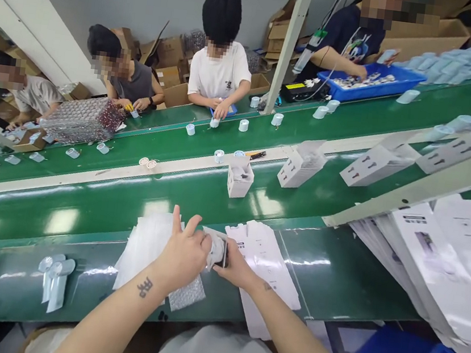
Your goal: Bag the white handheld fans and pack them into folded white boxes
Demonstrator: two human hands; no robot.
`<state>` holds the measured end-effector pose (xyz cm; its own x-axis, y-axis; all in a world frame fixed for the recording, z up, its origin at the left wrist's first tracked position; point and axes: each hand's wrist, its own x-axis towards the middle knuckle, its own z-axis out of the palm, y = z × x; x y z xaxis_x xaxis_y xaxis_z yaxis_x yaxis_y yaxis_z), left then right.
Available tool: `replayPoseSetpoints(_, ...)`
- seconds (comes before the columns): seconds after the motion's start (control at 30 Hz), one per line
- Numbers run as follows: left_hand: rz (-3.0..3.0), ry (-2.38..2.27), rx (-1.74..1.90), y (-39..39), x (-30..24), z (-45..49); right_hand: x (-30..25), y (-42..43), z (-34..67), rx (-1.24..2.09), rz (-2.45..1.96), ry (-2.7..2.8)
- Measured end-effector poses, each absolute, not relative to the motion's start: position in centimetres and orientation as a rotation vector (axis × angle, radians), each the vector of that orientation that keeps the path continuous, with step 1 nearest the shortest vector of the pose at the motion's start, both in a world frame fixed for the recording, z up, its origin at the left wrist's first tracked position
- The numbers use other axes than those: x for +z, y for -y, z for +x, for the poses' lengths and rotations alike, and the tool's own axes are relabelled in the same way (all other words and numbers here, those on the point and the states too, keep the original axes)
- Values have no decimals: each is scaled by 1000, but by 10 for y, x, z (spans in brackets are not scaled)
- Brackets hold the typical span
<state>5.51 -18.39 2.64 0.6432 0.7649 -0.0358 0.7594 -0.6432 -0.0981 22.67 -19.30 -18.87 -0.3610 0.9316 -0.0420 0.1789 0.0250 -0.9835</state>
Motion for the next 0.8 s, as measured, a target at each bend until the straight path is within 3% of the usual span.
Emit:
replayPoseSetpoints(0.2, -2938, 953, 450, 173, -5, 79, -189, 193, 227, 1242, -1093, 1742)
replayPoseSetpoints(0.8, -2781, 1558, 638, 175, -40, 97, -185, 187, 226, 1329, -1130, 1631)
